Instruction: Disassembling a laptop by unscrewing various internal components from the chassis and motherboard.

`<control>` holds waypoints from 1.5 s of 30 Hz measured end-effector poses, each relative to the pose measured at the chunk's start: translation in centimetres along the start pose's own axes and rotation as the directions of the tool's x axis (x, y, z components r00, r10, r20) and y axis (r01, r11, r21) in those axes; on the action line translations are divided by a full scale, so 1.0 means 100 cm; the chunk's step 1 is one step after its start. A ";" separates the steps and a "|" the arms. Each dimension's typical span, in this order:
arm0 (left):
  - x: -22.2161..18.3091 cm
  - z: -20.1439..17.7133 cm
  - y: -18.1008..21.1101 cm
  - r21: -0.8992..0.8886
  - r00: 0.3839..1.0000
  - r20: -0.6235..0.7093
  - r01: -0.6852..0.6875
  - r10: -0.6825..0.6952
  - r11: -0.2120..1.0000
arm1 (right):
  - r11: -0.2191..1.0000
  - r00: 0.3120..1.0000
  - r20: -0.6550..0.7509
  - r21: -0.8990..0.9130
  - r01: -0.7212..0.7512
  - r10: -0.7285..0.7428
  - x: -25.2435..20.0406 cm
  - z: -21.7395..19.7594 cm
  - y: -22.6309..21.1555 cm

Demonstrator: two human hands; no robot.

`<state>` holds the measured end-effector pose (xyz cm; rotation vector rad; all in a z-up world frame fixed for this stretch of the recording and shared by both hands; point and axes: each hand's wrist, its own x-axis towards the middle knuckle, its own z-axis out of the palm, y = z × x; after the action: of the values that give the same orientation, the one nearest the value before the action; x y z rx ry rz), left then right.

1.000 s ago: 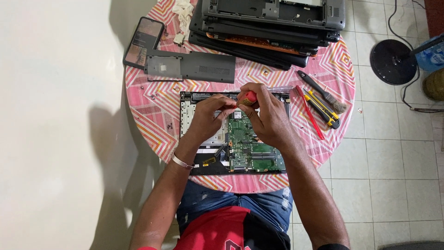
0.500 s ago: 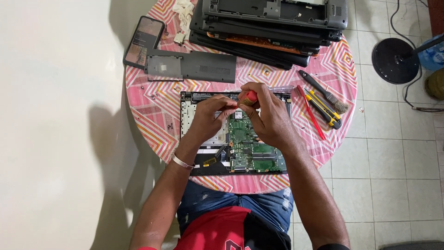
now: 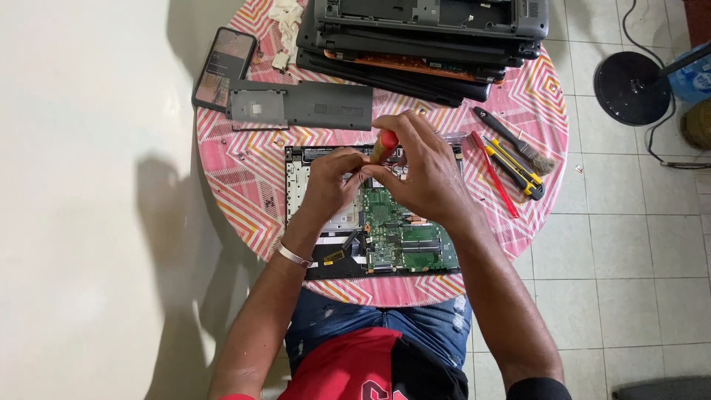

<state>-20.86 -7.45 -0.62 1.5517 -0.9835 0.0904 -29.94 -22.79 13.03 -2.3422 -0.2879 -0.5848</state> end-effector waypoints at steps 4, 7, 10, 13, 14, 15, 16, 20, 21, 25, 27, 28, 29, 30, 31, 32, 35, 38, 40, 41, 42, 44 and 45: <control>-0.001 -0.003 0.009 0.074 0.999 0.041 0.013 -0.016 0.997 | 0.982 0.998 0.068 0.190 -0.015 0.002 0.010 -0.014 -0.011; 0.001 -0.002 0.009 0.128 0.996 0.087 -0.003 -0.008 0.992 | 0.995 0.999 -0.020 0.087 0.049 -0.048 0.011 -0.010 0.006; -0.004 0.002 0.004 0.106 0.991 0.130 0.031 -0.044 0.994 | 0.997 0.991 -0.135 0.073 0.010 0.000 0.008 0.001 0.028; 0.005 0.004 0.015 0.034 0.994 0.085 0.071 -0.073 0.997 | 0.997 0.990 -0.128 -0.053 -0.058 0.051 0.008 0.004 0.032; 0.011 0.002 0.025 0.039 0.996 0.080 0.044 -0.047 0.998 | 0.991 0.997 -0.073 -0.133 -0.016 0.007 0.011 -0.001 0.022; 0.017 -0.002 0.035 0.046 0.997 0.079 0.022 -0.025 0.999 | 0.978 0.999 -0.016 -0.206 0.025 -0.028 0.012 -0.003 0.012; 0.012 -0.001 0.028 0.045 0.996 0.086 0.026 -0.029 0.999 | 0.979 1.000 -0.018 -0.204 0.018 -0.022 0.015 -0.009 0.002; 0.005 -0.005 0.016 0.034 0.996 0.088 0.023 -0.026 0.999 | 0.985 0.994 0.091 0.163 0.046 -0.062 0.019 -0.011 -0.006; 0.007 -0.004 0.017 0.039 0.995 0.098 0.008 -0.012 0.999 | 0.983 0.997 0.043 0.176 0.048 -0.057 0.017 -0.010 0.001; -0.003 -0.001 0.007 0.003 0.992 0.127 0.015 -0.015 1.000 | 0.996 0.995 -0.089 -0.065 -0.055 0.049 0.005 0.009 0.030; -0.005 -0.005 0.003 0.025 0.989 0.144 0.024 -0.027 0.999 | 0.971 0.991 -0.083 -0.206 -0.118 0.103 0.005 0.012 0.022; -0.003 -0.001 0.005 0.021 0.988 0.152 0.011 -0.014 1.000 | 0.970 0.990 -0.097 -0.213 -0.122 0.103 0.005 0.005 0.015; -0.003 0.000 0.007 0.017 0.988 0.150 0.031 -0.033 0.999 | 0.971 0.993 -0.041 -0.208 -0.114 0.108 0.004 0.001 0.006; -0.004 0.003 0.009 0.013 0.988 0.147 0.051 -0.052 0.999 | 0.973 0.994 0.014 -0.202 -0.107 0.112 0.002 -0.005 -0.002; -0.004 0.000 0.011 -0.022 0.982 0.187 0.035 -0.030 0.999 | 0.962 0.989 -0.018 -0.230 -0.147 0.147 -0.007 -0.005 0.000; -0.003 -0.001 0.012 0.026 0.982 0.186 -0.024 0.018 0.999 | 0.977 0.986 0.030 -0.146 -0.155 0.161 -0.016 -0.007 0.003; 0.002 -0.001 0.027 0.136 0.977 0.215 -0.045 0.015 0.990 | 0.977 0.971 -0.102 0.011 -0.215 0.215 -0.052 -0.027 0.010; -0.003 -0.015 0.052 0.295 0.983 0.173 0.013 -0.067 0.955 | 0.951 0.869 -0.391 0.172 -0.256 0.304 -0.100 -0.049 0.029; -0.017 -0.025 0.073 0.376 0.987 0.118 0.056 -0.108 0.925 | 0.921 0.787 -0.486 0.270 -0.279 0.381 -0.143 -0.051 0.045; -0.024 -0.026 0.081 0.415 0.975 0.101 0.139 -0.197 0.899 | 0.885 0.724 -0.512 0.318 -0.340 0.462 -0.165 -0.049 0.056; -0.031 -0.028 0.090 0.451 0.956 0.080 0.219 -0.283 0.865 | 0.842 0.653 -0.532 0.366 -0.396 0.539 -0.187 -0.046 0.066; -0.049 -0.027 0.101 0.496 0.935 0.072 0.270 -0.349 0.825 | 0.820 0.642 -0.511 0.330 -0.467 0.571 -0.208 -0.036 0.063; -0.056 -0.025 0.105 0.515 0.919 0.080 0.292 -0.385 0.806 | 0.804 0.621 -0.524 0.262 -0.534 0.583 -0.217 -0.032 0.064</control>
<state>-29.75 -1.34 5.02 2.2291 -0.8391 -0.0612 -47.69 -30.60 0.92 -1.8859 0.6854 -0.9036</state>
